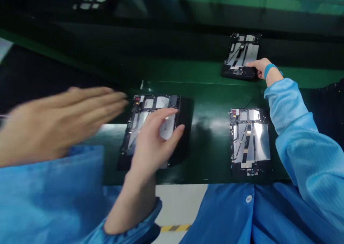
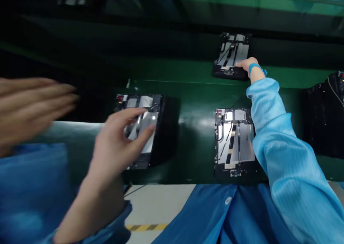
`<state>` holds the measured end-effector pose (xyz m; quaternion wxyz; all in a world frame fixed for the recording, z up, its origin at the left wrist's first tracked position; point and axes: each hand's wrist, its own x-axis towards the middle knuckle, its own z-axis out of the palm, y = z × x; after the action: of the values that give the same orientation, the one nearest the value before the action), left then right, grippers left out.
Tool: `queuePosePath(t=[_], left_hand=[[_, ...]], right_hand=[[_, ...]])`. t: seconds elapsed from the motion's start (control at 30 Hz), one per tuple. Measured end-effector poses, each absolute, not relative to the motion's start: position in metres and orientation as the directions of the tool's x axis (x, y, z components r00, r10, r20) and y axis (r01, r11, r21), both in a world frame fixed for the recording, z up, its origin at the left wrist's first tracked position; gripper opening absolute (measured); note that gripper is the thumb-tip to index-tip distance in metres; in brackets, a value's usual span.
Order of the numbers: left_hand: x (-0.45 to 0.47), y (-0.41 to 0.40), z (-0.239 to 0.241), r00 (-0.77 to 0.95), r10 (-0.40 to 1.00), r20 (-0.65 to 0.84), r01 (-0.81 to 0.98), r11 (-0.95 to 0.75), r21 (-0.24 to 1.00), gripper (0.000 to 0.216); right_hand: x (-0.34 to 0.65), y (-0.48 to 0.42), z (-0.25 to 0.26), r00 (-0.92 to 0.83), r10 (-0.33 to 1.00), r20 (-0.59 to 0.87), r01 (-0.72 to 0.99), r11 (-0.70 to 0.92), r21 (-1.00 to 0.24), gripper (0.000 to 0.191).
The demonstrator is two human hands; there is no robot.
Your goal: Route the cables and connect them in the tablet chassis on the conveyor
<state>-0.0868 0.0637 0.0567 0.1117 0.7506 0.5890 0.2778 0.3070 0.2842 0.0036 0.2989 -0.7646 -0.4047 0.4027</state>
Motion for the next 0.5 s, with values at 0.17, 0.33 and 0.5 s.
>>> queuePosePath(t=[0.17,0.33,0.5], left_hand=[[-0.027,0.057,0.042,0.017,0.987,0.158,0.5,-0.146,0.854,0.039],[0.007,0.06,0.013,-0.016,0.999,-0.049,0.027,0.05,0.998,0.058],[0.04,0.006,0.009,0.211,0.976,-0.06,0.033,0.054,0.998,0.083]], right_hand=[[0.28,0.257,0.035,0.18,0.914,-0.363,0.147,-0.39,-0.909,0.02],[0.289,0.126,0.062,0.009,0.978,-0.207,0.032,-0.207,-0.978,0.051],[0.296,-0.039,0.063,-0.111,0.965,-0.236,0.181,-0.214,-0.96,0.096]])
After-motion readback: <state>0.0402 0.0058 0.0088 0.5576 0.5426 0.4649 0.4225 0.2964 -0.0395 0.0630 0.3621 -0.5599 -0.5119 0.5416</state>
